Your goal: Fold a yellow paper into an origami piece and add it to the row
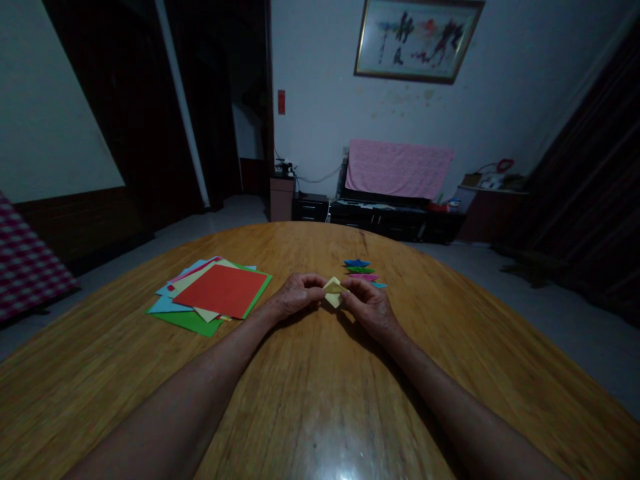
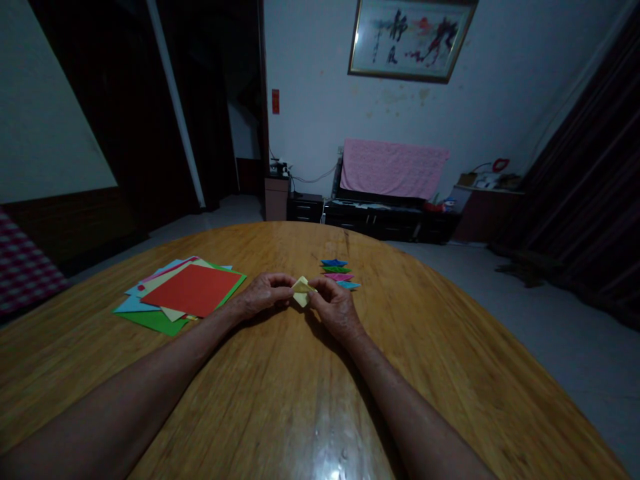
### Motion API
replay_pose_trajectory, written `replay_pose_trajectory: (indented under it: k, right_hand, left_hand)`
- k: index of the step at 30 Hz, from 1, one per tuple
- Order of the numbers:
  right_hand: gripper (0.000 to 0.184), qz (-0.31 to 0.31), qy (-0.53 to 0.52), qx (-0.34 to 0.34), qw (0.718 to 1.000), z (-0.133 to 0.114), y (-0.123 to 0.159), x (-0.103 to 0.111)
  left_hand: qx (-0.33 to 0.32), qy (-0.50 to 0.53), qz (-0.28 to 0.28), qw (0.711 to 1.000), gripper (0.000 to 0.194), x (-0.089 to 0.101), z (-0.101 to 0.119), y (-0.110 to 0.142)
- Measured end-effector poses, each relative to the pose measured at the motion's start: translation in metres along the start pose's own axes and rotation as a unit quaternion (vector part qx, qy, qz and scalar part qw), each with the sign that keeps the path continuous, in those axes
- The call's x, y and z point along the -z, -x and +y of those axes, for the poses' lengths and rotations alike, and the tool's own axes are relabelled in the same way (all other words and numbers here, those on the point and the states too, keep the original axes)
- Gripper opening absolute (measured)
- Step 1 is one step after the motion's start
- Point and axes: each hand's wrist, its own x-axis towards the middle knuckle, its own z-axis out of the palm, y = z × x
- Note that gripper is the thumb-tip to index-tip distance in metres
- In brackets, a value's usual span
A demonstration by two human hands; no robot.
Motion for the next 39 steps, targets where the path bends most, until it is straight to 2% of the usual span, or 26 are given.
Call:
replay_pose_trajectory:
  k: [3,6,10,15,20,28,39]
  right_hand:
    - [0.027,-0.001,0.002,0.001,1.0,0.0025,-0.0009,0.0003]
    - [0.027,0.002,0.006,0.008,1.0,0.0024,-0.0011,-0.0002]
    - [0.026,-0.009,0.032,0.025,0.999,-0.0006,0.0,-0.0013]
    - [0.026,-0.01,0.025,0.035,0.999,-0.0028,0.0015,-0.0034]
    - [0.026,-0.009,0.007,0.042,0.999,-0.0033,0.002,-0.0041]
    - [0.023,0.023,0.025,0.008,0.999,0.0018,0.001,-0.0012]
    - [0.02,0.056,0.031,0.015,0.998,-0.0025,0.0015,-0.0033]
  left_hand:
    - [-0.017,-0.012,0.0,1.0,0.031,-0.0013,0.0043,0.0023]
    - [-0.064,-0.032,0.018,0.997,0.043,-0.0011,0.0039,0.0005]
    - [-0.107,-0.053,0.002,0.993,0.034,-0.0008,-0.0022,-0.0041]
    - [-0.084,-0.079,0.03,0.993,0.019,-0.0026,-0.0032,-0.0048]
    - [-0.057,-0.035,0.027,0.997,0.023,-0.0023,0.0015,-0.0031]
    - [-0.056,-0.039,0.034,0.997,0.025,-0.0007,0.0,-0.0028]
    - [-0.065,-0.068,0.046,0.994,0.024,-0.0058,0.0004,-0.0027]
